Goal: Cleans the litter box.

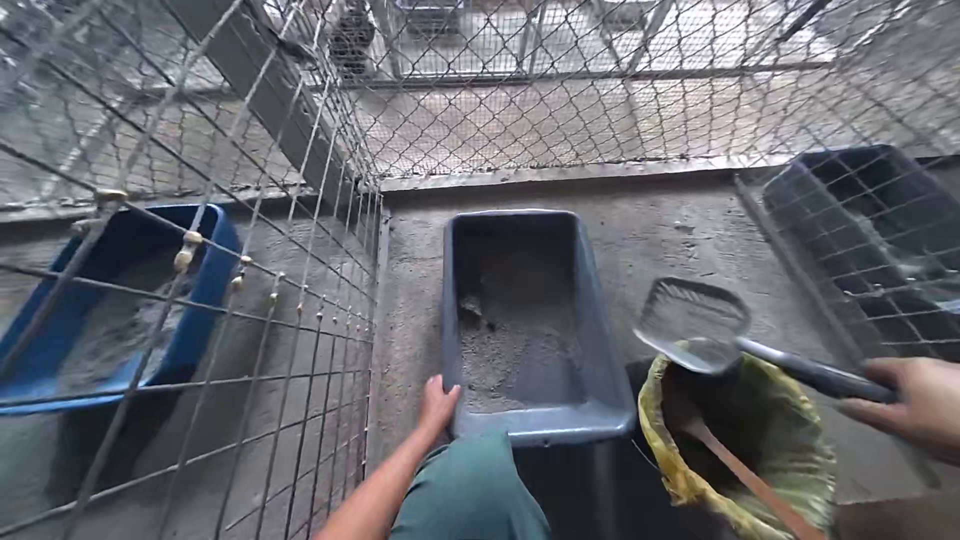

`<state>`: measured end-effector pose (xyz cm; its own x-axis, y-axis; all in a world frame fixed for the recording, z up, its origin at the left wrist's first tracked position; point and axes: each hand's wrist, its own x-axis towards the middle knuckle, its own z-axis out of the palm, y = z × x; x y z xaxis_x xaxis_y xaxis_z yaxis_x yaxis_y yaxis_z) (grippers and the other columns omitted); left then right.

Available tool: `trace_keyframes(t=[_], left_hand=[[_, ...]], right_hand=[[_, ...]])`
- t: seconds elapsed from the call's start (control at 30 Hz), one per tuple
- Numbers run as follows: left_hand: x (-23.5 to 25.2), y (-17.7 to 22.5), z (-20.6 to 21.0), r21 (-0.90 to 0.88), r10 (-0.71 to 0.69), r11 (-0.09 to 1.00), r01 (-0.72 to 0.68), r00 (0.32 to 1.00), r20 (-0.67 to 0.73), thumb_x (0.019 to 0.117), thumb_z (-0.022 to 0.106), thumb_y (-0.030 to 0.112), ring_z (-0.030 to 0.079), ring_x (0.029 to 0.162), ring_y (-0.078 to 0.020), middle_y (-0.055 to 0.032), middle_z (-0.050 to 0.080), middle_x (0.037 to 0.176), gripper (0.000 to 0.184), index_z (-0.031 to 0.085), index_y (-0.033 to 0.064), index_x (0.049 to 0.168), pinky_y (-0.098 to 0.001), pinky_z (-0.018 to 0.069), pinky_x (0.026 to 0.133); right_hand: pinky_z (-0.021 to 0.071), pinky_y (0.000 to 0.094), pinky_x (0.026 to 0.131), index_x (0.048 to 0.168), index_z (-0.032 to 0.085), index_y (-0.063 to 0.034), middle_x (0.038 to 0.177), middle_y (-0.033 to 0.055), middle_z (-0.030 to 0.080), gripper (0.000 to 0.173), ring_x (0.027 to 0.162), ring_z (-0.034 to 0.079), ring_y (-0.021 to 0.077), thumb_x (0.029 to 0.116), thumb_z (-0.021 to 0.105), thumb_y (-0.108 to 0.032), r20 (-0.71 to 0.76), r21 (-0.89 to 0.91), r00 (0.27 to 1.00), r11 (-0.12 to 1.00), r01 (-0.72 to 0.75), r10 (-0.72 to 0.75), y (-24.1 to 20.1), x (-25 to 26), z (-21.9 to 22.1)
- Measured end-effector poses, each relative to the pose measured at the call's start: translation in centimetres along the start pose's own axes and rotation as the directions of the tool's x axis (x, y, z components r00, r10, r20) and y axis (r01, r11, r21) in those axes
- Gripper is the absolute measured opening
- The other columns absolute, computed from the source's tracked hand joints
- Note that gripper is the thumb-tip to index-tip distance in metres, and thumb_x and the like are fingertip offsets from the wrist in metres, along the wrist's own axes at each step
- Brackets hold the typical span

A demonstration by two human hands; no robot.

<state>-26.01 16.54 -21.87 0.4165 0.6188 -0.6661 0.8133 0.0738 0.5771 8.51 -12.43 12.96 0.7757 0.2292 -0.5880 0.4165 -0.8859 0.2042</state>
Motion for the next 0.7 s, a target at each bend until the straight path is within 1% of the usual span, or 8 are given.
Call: trace_keyframes(t=[0.07, 0.13, 0.2, 0.33, 0.4, 0.47, 0.6, 0.7], left_hand=[[0.5, 0.6, -0.4, 0.01, -0.012, 1.0, 0.012, 1.0, 0.012, 0.0964, 0.07, 0.022, 0.056, 0.13, -0.0405, -0.0294, 0.056, 0.139, 0.041, 0.066, -0.011, 0.12, -0.0533, 0.0427, 0.111], [0.7, 0.6, -0.1, 0.006, -0.006, 1.0, 0.006, 1.0, -0.028, 0.096, 0.071, 0.027, 0.061, 0.124, -0.0395, -0.0279, 0.062, 0.132, 0.04, 0.069, -0.0101, 0.113, -0.0542, 0.046, 0.107], [0.5, 0.3, 0.6, -0.032, 0.023, 0.999, -0.026, 0.997, -0.069, 0.0923, 0.074, 0.023, 0.063, 0.117, -0.0408, -0.029, 0.065, 0.123, 0.037, 0.069, -0.0108, 0.108, -0.0555, 0.0479, 0.103], [0.3, -0.1, 1.9, -0.136, 0.047, 0.988, -0.075, 0.979, -0.197, 0.0857, 0.074, 0.01, 0.062, 0.117, -0.0444, -0.0336, 0.063, 0.122, 0.034, 0.068, -0.0139, 0.109, -0.0556, 0.047, 0.103], [0.3, -0.1, 2.1, -0.096, 0.052, 0.993, -0.072, 0.98, -0.193, 0.0847, 0.072, 0.011, 0.057, 0.126, -0.0451, -0.0337, 0.057, 0.135, 0.051, 0.061, -0.013, 0.128, -0.0564, 0.044, 0.108], [0.1, 0.0, 2.0, -0.051, 0.057, 0.996, -0.067, 0.982, -0.179, 0.0851, 0.072, 0.011, 0.055, 0.13, -0.0456, -0.0337, 0.054, 0.14, 0.059, 0.055, -0.0129, 0.136, -0.0555, 0.0428, 0.111], [0.2, 0.1, 2.0, -0.032, 0.08, 0.996, -0.088, 0.975, -0.207, 0.0843, 0.072, 0.009, 0.055, 0.129, -0.0462, -0.0341, 0.055, 0.139, 0.057, 0.057, -0.0136, 0.134, -0.0542, 0.0431, 0.111], [0.2, -0.1, 2.2, -0.019, 0.091, 0.995, -0.097, 0.972, -0.215, 0.0832, 0.074, 0.011, 0.056, 0.127, -0.0471, -0.0337, 0.057, 0.136, 0.056, 0.059, -0.0134, 0.131, -0.056, 0.0428, 0.109]], right_hand=[[0.0504, 0.065, 0.09, 0.123, 0.067, 0.0021, 0.108, 0.0302, 0.069, 0.041, 0.102, 0.067, 0.0468, 0.0996, 0.07, -0.031, 0.123, 0.128, 0.986, 0.987, 0.1, -0.116, -5.6, 0.8, 2.2], [0.0539, 0.0568, 0.088, 0.126, 0.063, 0.0036, 0.105, 0.0259, 0.069, 0.042, 0.095, 0.069, 0.0386, 0.1021, 0.066, -0.031, 0.225, 0.317, 0.955, 0.941, 0.117, -0.194, -10.1, 3.2, 7.5], [0.0578, 0.0444, 0.074, 0.124, 0.061, 0.0042, 0.092, 0.019, 0.068, 0.04, 0.074, 0.068, 0.0269, 0.103, 0.065, -0.029, 0.32, 0.516, 0.924, 0.856, 0.017, -0.211, -13.6, 4.8, 13.2], [0.0577, 0.0394, 0.07, 0.122, 0.06, 0.005, 0.088, 0.0151, 0.067, 0.038, 0.07, 0.067, 0.022, 0.1037, 0.064, -0.028, 0.515, 0.597, 0.825, 0.788, -0.152, -0.232, -19.0, 4.2, 19.8], [0.0577, 0.0368, 0.064, 0.121, 0.059, 0.0037, 0.082, 0.0121, 0.065, 0.035, 0.063, 0.065, 0.0196, 0.1042, 0.063, -0.027, 0.516, 0.665, 0.821, 0.718, -0.205, -0.244, -22.2, 3.9, 21.5], [0.057, 0.0359, 0.06, 0.12, 0.058, 0.0045, 0.079, 0.0115, 0.062, 0.032, 0.059, 0.062, 0.019, 0.1047, 0.062, -0.023, 0.465, 0.779, 0.846, 0.574, -0.251, -0.261, -26.7, 4.9, 22.1], [0.0557, 0.0341, 0.056, 0.126, 0.054, 0.0061, 0.083, 0.013, 0.06, 0.034, 0.057, 0.06, 0.018, 0.1063, 0.059, -0.021, 0.35, 0.92, 0.903, 0.275, -0.28, -0.25, -36.5, 9.0, 19.9], [0.0537, 0.0311, 0.054, 0.127, 0.054, 0.0064, 0.085, 0.0138, 0.058, 0.034, 0.055, 0.058, 0.0164, 0.1058, 0.06, -0.019, 0.277, 0.952, 0.94, 0.19, -0.241, -0.196, -41.2, 12.0, 20.1]])
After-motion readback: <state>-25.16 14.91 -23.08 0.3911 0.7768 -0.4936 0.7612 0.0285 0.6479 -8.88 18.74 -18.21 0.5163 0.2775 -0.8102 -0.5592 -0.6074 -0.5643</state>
